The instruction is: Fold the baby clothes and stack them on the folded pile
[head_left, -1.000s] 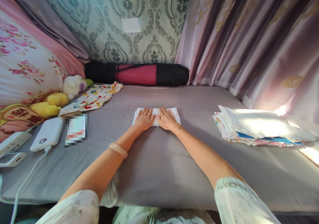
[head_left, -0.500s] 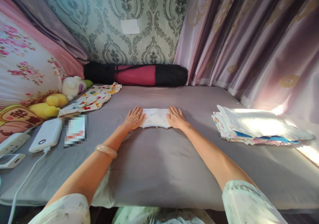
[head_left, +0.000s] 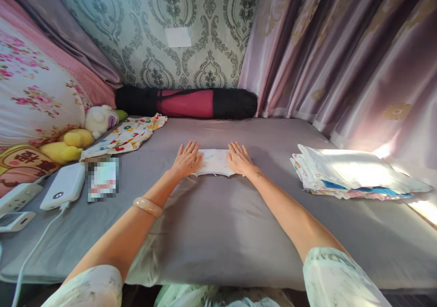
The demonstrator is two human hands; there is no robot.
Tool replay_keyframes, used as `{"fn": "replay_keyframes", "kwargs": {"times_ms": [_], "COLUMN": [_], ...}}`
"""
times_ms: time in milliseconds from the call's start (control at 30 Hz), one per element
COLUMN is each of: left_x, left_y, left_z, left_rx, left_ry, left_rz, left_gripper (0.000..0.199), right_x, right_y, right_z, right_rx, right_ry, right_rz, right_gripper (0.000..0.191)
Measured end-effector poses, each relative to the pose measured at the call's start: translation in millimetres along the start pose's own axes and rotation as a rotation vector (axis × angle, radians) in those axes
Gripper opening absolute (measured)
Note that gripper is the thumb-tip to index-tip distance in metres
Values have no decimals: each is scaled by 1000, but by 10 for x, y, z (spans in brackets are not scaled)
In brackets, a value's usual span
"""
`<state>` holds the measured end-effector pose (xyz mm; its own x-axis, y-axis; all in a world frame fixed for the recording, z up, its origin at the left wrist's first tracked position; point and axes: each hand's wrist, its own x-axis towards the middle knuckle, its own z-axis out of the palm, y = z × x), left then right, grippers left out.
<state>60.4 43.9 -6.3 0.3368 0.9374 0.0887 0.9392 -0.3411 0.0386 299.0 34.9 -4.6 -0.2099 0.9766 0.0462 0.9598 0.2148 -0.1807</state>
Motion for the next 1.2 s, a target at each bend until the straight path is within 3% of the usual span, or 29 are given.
{"fn": "replay_keyframes", "kwargs": {"times_ms": [333, 600, 800, 1000, 1200], "left_x": [26, 32, 65, 57, 47], "left_y": [75, 119, 371, 493, 491], "left_z": [198, 87, 48, 188, 156], "left_rx": [-44, -38, -34, -98, -108], "left_ry": [-55, -97, 41, -57, -79], "left_rz": [33, 25, 81, 91, 81], "left_gripper": [59, 57, 55, 58, 58], "right_x": [46, 52, 41, 9, 21], "right_y": [50, -29, -261, -321, -303], "right_z": [286, 167, 112, 232, 229], "right_rx": [-13, -5, 3, -3, 2], "right_ry": [-13, -47, 35, 1, -24], "right_rz": [-13, 7, -94, -91, -82], "right_gripper": [64, 64, 62, 59, 59]}}
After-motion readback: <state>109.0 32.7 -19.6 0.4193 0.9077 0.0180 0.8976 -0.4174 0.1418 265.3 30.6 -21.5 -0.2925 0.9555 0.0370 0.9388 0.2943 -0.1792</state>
